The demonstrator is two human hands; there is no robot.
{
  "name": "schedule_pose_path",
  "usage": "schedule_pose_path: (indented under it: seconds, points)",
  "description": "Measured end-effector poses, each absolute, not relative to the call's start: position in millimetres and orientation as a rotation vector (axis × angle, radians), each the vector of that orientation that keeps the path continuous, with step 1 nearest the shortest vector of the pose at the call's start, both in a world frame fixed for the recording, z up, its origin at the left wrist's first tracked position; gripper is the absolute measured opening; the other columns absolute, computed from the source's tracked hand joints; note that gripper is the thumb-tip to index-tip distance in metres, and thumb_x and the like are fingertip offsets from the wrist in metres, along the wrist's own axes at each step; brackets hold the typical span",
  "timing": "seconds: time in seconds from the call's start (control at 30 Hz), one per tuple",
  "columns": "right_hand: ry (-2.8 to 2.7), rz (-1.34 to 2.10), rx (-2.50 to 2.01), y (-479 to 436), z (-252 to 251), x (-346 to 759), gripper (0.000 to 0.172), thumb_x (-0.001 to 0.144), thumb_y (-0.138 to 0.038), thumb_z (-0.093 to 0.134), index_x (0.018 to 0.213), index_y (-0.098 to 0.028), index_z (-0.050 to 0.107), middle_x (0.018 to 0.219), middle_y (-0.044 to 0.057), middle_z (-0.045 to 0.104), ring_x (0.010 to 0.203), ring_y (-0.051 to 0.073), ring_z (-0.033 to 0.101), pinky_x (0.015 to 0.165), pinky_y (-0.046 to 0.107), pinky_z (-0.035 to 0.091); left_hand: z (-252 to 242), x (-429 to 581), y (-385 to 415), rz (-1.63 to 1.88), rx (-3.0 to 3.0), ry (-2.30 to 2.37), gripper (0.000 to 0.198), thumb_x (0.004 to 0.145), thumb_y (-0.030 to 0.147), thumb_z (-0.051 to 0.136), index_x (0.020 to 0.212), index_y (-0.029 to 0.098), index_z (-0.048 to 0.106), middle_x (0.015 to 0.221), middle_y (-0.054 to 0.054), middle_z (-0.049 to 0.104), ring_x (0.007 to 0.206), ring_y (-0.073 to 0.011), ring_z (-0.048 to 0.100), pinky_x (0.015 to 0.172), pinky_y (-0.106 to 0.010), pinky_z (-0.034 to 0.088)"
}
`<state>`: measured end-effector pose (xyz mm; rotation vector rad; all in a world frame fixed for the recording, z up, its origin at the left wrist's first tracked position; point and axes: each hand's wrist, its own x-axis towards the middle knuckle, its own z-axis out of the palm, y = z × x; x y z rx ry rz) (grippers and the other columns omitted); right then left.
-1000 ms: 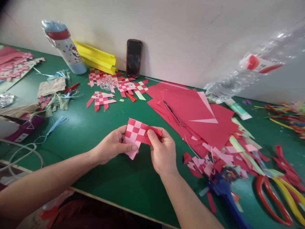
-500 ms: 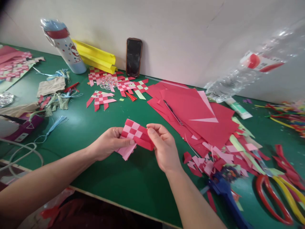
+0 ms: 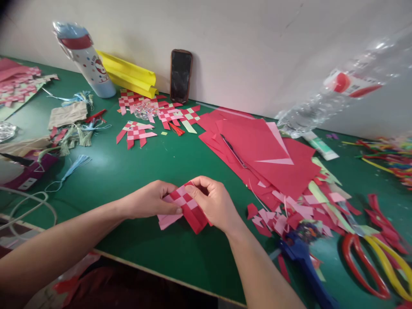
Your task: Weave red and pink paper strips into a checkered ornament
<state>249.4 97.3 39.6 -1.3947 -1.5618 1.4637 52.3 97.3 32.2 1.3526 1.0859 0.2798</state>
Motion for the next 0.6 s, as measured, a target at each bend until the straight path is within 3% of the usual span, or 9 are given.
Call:
schedule_pose_path:
  seconds: [0.13,0.23,0.43,0.5,0.6]
  points:
    - [-1.439,1.384,-1.426,99.5,36.4,251.7,0.029,0.081,-0.048,0.068,0.078,-0.020,0.065,0.066,-0.003,0.060,0.059,0.011,0.051,0.055,0.023,0.044,31.4,51.8,96.7,0.365,1.146,0.973,0.027,0.075,0.039,0.072,0.081,0.015,0.062,0.073,-0.002,0.069,0.064,-0.0137,0.064,0.061,-0.025,0.050]
    - [-1.366,1.411,-1.399,101.4,35.0,253.6,0.030,0.080,-0.048,0.069,0.079,-0.019,0.065,0.067,-0.002,0.061,0.059,0.010,0.052,0.055,0.022,0.045,32.3,52.0,96.7,0.386,1.063,0.968,0.025,0.076,0.036,0.072,0.080,0.014,0.063,0.075,-0.004,0.071,0.064,-0.0147,0.067,0.061,-0.027,0.053]
    - [-1.275,1.866,-1.194,101.7,37.5,256.9,0.045,0.077,-0.048,0.074,0.111,-0.021,0.061,0.089,0.004,0.071,0.078,0.018,0.067,0.071,0.031,0.054,40.1,49.7,98.9,0.468,1.038,0.983,0.018,0.078,0.029,0.073,0.077,0.013,0.064,0.074,-0.003,0.071,0.059,-0.0100,0.065,0.058,-0.022,0.052]
    - [-1.349,1.897,-1.172,101.2,38.4,258.4,0.040,0.077,-0.045,0.075,0.106,-0.020,0.065,0.093,0.004,0.072,0.085,0.019,0.067,0.078,0.032,0.053,43.3,48.0,99.4,0.504,1.051,0.986,0.018,0.079,0.029,0.072,0.077,0.012,0.065,0.072,-0.002,0.071,0.059,-0.0090,0.064,0.059,-0.021,0.052]
    - [-1.487,1.825,-1.270,101.1,39.2,259.9,0.027,0.076,-0.043,0.076,0.091,-0.020,0.071,0.084,0.002,0.071,0.074,0.015,0.062,0.070,0.028,0.050,46.2,46.0,99.7,0.528,1.094,1.002,0.017,0.082,0.029,0.069,0.078,0.012,0.068,0.068,-0.001,0.069,0.059,-0.0089,0.063,0.061,-0.021,0.052]
